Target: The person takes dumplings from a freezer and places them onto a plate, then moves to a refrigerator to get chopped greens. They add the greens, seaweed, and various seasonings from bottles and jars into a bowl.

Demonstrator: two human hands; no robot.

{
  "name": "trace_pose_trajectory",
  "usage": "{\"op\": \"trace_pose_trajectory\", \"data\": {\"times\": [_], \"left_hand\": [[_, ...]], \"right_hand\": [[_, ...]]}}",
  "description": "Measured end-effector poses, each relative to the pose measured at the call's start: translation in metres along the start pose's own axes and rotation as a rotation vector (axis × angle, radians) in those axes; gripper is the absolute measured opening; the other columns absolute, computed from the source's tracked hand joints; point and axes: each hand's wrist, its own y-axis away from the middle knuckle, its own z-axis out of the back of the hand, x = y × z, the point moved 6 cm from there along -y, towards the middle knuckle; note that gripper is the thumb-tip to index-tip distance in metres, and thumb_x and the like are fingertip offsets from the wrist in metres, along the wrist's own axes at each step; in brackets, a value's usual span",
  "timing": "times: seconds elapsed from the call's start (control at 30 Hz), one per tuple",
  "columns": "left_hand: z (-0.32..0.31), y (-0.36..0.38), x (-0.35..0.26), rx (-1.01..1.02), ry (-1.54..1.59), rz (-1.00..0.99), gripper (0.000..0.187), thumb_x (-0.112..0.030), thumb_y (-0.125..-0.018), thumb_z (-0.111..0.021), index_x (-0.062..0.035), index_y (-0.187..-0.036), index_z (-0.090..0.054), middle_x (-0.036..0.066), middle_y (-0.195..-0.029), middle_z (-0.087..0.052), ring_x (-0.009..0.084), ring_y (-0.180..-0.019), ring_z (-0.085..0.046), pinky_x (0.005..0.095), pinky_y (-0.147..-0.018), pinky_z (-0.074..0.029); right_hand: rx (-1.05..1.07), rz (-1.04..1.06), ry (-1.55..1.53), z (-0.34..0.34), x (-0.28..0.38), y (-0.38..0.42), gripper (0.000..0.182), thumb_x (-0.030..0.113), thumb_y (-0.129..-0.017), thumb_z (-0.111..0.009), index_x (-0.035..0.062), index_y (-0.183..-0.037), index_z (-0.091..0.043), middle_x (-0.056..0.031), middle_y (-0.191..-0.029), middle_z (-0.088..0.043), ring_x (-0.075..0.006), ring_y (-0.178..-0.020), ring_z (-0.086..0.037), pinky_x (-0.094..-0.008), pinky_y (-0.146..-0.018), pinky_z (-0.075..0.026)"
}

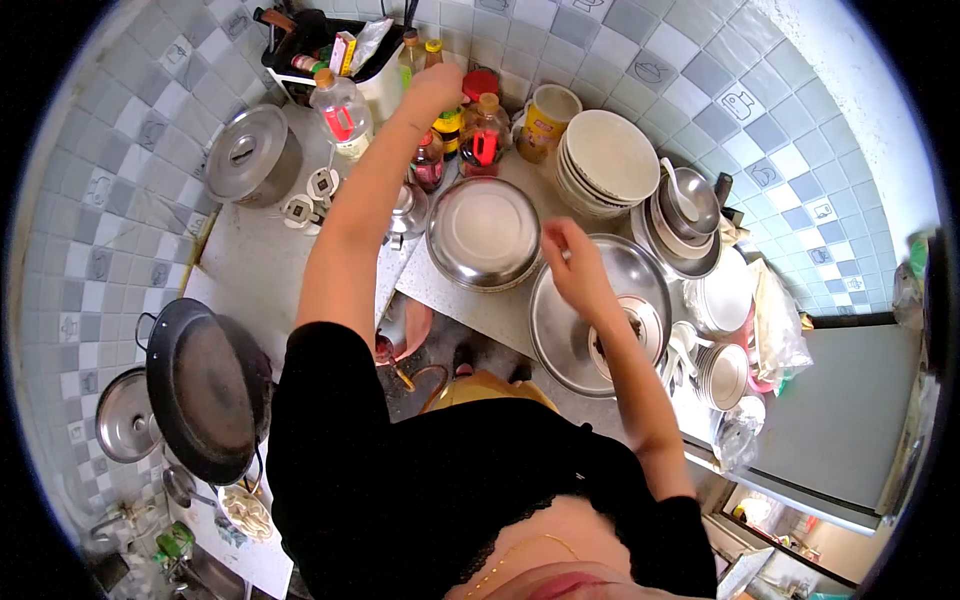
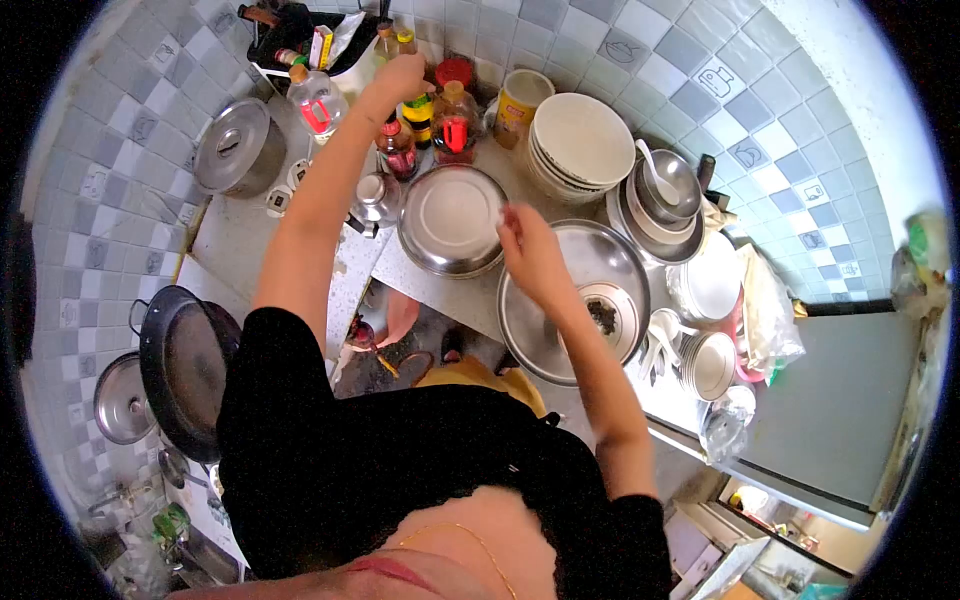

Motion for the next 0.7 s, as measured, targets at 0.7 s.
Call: {"op": "trace_pose_trajectory", "data": {"times": [0.7], "left_hand": [[-0.016,0.003,0.006,-0.286,0.269,-0.174,0.041,-0.017,-0.078,-0.073,0.0002,-0.108,-0.051,0.025,-0.091,-0.064,0.0429,-0.092,-0.06,0.0482,-0.078,-0.049]], "right_hand": [[-0.165,-0.02,-0.644,0.016,-0.022,-0.127,0.015,0.015,-0.092,-0.061,0.0009,-0.097,-0.064,-0.0034,-0.079,-0.063,-0.0102,-0.069,-0.058,-0.0235,-0.062,-0.046]]}}
